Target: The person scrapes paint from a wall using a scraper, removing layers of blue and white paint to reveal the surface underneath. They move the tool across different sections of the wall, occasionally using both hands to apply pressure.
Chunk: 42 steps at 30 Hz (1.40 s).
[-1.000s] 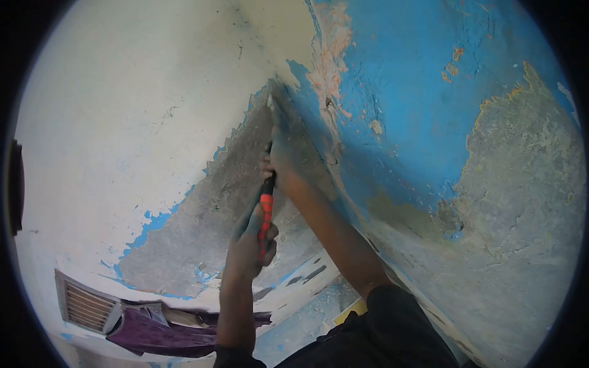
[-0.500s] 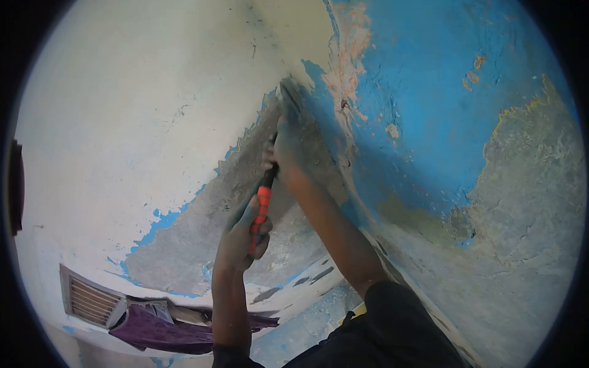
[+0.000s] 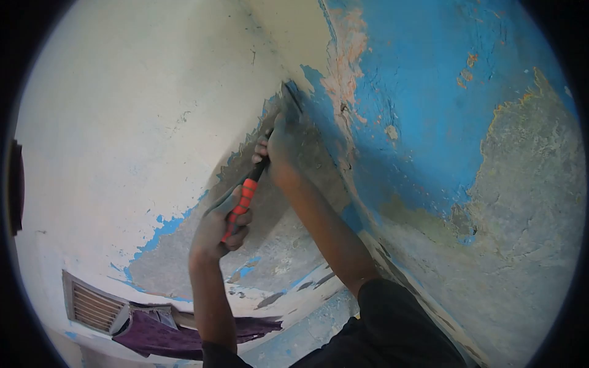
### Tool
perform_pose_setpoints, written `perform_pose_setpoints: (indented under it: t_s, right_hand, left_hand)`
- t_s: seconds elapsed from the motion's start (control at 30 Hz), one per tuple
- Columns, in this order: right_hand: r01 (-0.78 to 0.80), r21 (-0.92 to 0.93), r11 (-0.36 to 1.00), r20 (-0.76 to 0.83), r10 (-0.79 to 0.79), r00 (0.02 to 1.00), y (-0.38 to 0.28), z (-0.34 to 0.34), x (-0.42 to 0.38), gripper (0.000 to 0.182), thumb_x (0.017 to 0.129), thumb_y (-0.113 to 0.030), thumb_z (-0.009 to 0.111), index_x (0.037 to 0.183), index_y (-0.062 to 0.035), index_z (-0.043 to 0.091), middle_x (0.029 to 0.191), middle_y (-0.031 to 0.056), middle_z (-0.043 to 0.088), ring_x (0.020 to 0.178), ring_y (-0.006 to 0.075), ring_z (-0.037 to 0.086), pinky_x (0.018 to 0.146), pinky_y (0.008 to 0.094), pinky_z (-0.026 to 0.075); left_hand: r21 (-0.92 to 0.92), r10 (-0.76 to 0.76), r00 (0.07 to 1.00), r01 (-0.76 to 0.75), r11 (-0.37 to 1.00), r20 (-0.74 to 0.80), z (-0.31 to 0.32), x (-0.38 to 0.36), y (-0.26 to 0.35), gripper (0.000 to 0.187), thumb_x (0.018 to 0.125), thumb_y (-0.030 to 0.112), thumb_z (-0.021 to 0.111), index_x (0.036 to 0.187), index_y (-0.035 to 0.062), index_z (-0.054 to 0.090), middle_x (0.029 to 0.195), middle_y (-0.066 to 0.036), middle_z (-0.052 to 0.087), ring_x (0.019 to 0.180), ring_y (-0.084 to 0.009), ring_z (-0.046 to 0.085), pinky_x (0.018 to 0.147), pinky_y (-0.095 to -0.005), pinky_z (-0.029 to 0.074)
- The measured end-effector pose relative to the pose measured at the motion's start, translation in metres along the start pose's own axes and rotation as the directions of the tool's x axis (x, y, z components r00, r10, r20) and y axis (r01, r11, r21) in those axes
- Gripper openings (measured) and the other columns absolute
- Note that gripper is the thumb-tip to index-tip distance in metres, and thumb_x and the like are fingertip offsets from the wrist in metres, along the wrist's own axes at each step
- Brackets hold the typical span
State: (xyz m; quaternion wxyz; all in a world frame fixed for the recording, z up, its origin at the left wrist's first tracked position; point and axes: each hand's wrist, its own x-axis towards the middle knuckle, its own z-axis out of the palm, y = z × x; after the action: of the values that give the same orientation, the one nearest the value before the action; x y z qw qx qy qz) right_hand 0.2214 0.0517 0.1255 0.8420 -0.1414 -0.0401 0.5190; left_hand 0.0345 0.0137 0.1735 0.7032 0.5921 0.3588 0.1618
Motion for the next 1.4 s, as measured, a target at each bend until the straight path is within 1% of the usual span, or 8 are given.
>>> perform_pose_setpoints:
  t_s: [0.3,0.4,0.5,0.7,0.77,0.87,0.97,1.4]
  right_hand:
    - [-0.019,-0.009,1.000,-0.073,0.018,0.997,0.019,0.004,-0.001,0.046,0.095,-0.059,0.044,0.084,-0.0144,0.041,0.061,-0.0028,0.033,0.047,0.0101,0.033,0.044,0.0266,0.029]
    - [0.114,-0.003,0.993,-0.025,-0.114,0.993,-0.002,0.004,0.016,0.046,0.095,-0.059,0.043,0.084,-0.0145,0.040,0.060,-0.0028,0.032,0.047,0.0107,0.033,0.044,0.0271,0.029]
    - [0.078,-0.016,0.997,0.006,-0.078,0.997,0.001,0.002,0.010,0.047,0.095,-0.060,0.044,0.084,-0.0146,0.040,0.059,-0.0028,0.032,0.046,0.0101,0.032,0.044,0.0263,0.029]
    - [0.034,-0.073,0.997,-0.126,-0.043,0.991,0.030,-0.064,0.010,0.048,0.094,-0.062,0.044,0.084,-0.0151,0.041,0.059,-0.0038,0.031,0.045,0.0089,0.031,0.042,0.0250,0.027]
    - [-0.067,-0.168,0.984,-0.139,0.044,0.989,0.030,-0.076,-0.001,0.047,0.093,-0.062,0.045,0.085,-0.0159,0.042,0.059,-0.0041,0.032,0.045,0.0083,0.031,0.042,0.0251,0.027]
    - [-0.138,-0.218,0.966,-0.085,0.123,0.989,0.030,-0.087,-0.017,0.045,0.093,-0.061,0.046,0.086,-0.0167,0.043,0.058,-0.0045,0.032,0.044,0.0070,0.031,0.040,0.0245,0.027]
    - [-0.157,-0.219,0.963,-0.096,0.139,0.986,0.015,-0.075,-0.021,0.044,0.093,-0.060,0.046,0.086,-0.0170,0.044,0.058,-0.0051,0.032,0.044,0.0059,0.030,0.039,0.0232,0.025]
    - [-0.243,-0.286,0.927,-0.017,0.248,0.969,0.001,-0.079,-0.028,0.047,0.092,-0.062,0.049,0.084,-0.0158,0.043,0.056,-0.0065,0.030,0.041,0.0055,0.026,0.037,0.0225,0.023]
  left_hand:
    - [0.074,0.040,0.998,-0.036,0.997,-0.044,-0.018,-0.001,-0.003,0.043,0.097,0.043,0.053,0.127,0.0121,0.053,0.063,-0.001,0.045,0.037,-0.0063,0.033,0.033,-0.0222,0.020]
    - [0.092,0.020,1.000,-0.021,0.996,0.011,-0.005,0.017,0.003,0.044,0.097,0.043,0.052,0.127,0.0115,0.054,0.063,-0.001,0.045,0.037,-0.0065,0.032,0.033,-0.0223,0.020]
    - [0.125,0.046,0.999,-0.045,0.991,-0.009,-0.009,0.015,0.005,0.041,0.097,0.044,0.052,0.121,0.0106,0.055,0.064,-0.001,0.047,0.037,-0.0070,0.034,0.033,-0.0225,0.020]
    - [0.150,-0.083,0.988,0.103,0.983,-0.133,-0.025,0.038,-0.070,0.035,0.096,0.045,0.052,0.110,0.0127,0.053,0.061,0.000,0.047,0.037,-0.0065,0.035,0.032,-0.0227,0.024]
    - [-0.030,-0.073,0.988,0.069,0.997,-0.133,-0.008,0.032,-0.107,0.033,0.097,0.043,0.051,0.110,0.0126,0.053,0.061,0.000,0.046,0.038,-0.0069,0.036,0.033,-0.0217,0.025]
    - [-0.234,0.024,0.998,-0.036,0.972,-0.055,0.018,0.012,-0.126,0.047,0.100,0.039,0.047,0.138,0.0128,0.044,0.062,-0.001,0.045,0.039,-0.0069,0.035,0.033,-0.0208,0.025]
    - [-0.195,0.048,0.989,-0.076,0.978,-0.143,0.043,0.005,-0.118,0.053,0.100,0.038,0.046,0.146,0.0137,0.036,0.062,-0.001,0.045,0.039,-0.0067,0.035,0.033,-0.0207,0.026]
    - [-0.222,0.057,0.985,-0.093,0.971,-0.161,0.077,0.007,-0.113,0.050,0.103,0.036,0.041,0.146,0.0123,0.035,0.063,-0.001,0.043,0.039,-0.0064,0.032,0.033,-0.0201,0.026]
